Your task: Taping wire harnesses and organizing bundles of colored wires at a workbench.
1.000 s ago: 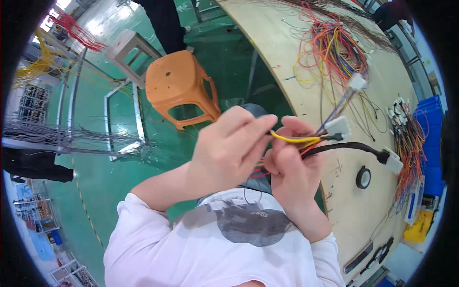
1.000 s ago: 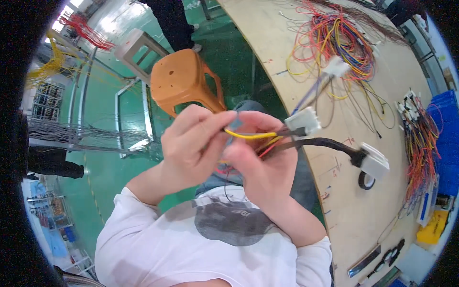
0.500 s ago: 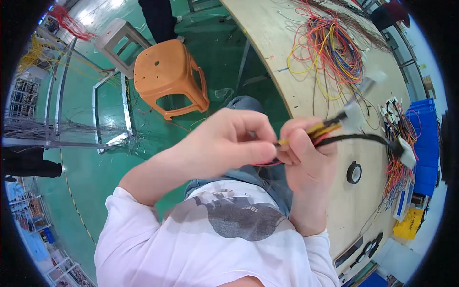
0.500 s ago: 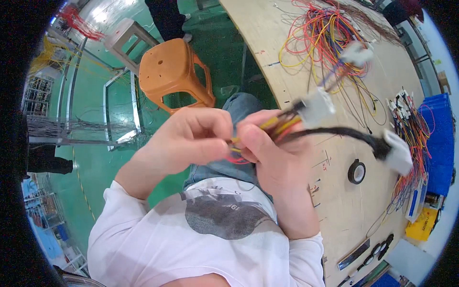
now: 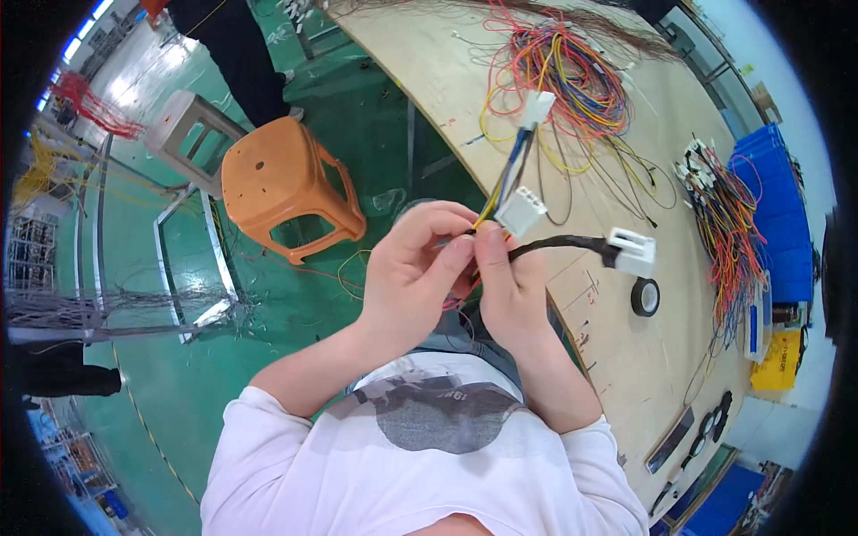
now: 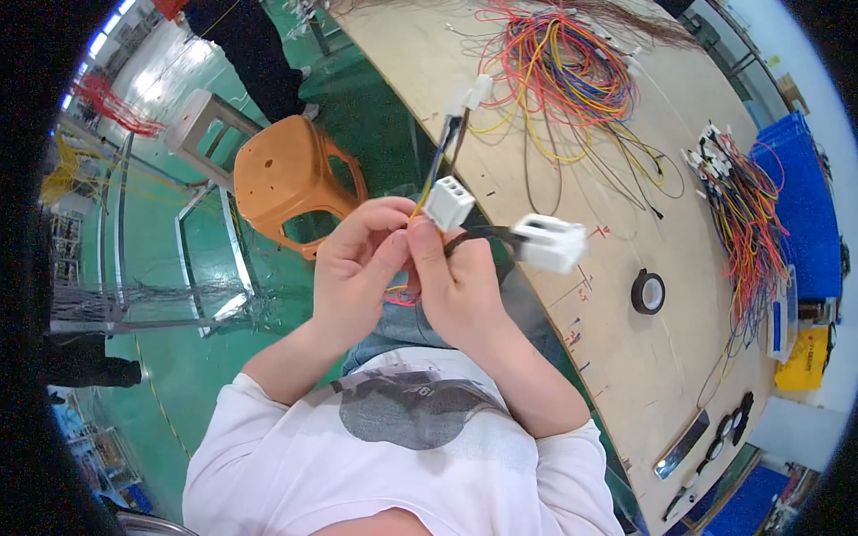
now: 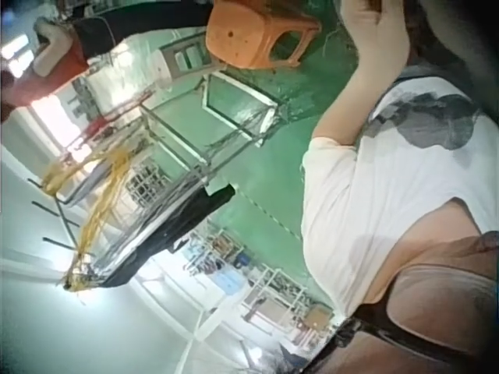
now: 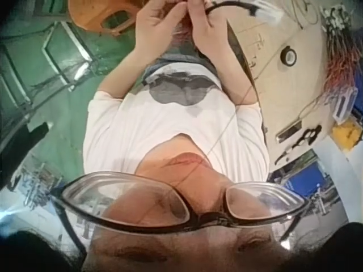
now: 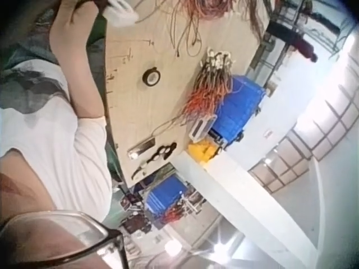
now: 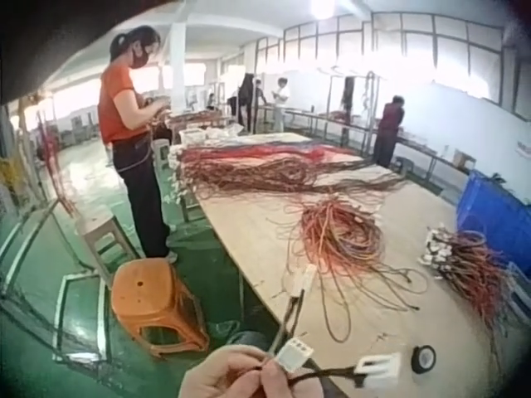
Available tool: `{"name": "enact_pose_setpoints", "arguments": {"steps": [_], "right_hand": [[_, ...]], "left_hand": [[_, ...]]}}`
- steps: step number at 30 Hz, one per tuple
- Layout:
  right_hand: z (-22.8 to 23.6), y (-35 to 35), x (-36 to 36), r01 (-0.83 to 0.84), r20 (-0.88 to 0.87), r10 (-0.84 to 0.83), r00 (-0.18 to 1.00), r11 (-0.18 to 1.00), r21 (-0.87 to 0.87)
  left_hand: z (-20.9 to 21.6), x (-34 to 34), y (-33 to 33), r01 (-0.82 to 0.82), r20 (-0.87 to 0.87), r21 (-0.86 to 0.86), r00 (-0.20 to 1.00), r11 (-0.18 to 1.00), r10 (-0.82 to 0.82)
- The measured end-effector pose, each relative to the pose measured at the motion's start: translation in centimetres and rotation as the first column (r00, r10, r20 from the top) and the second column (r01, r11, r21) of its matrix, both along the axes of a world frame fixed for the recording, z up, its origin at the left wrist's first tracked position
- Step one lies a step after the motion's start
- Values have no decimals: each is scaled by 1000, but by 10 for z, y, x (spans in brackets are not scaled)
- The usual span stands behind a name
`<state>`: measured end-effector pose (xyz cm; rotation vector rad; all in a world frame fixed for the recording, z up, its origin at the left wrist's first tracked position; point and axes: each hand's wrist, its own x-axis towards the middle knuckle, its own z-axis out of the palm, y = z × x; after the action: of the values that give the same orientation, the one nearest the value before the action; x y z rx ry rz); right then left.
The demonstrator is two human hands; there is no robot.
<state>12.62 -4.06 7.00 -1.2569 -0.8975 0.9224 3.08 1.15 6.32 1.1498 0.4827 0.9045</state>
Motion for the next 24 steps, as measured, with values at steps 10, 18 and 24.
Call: {"name": "enact_pose_setpoints", "arguments": {"steps": [10, 18, 24], "right_hand": [[0, -3, 18, -305, -172, 306, 936, 952, 33], [-7, 4, 11, 223, 582, -269, 767, 963, 152], [22, 23, 21, 199, 506, -389, 770, 900, 388]], "left_hand": [[8, 1, 6, 305, 47, -371, 949, 877, -310], [-1, 16, 10, -47, 56, -12, 997, 999, 48], [10, 15, 19, -101, -5, 101, 995, 990, 102]]}}
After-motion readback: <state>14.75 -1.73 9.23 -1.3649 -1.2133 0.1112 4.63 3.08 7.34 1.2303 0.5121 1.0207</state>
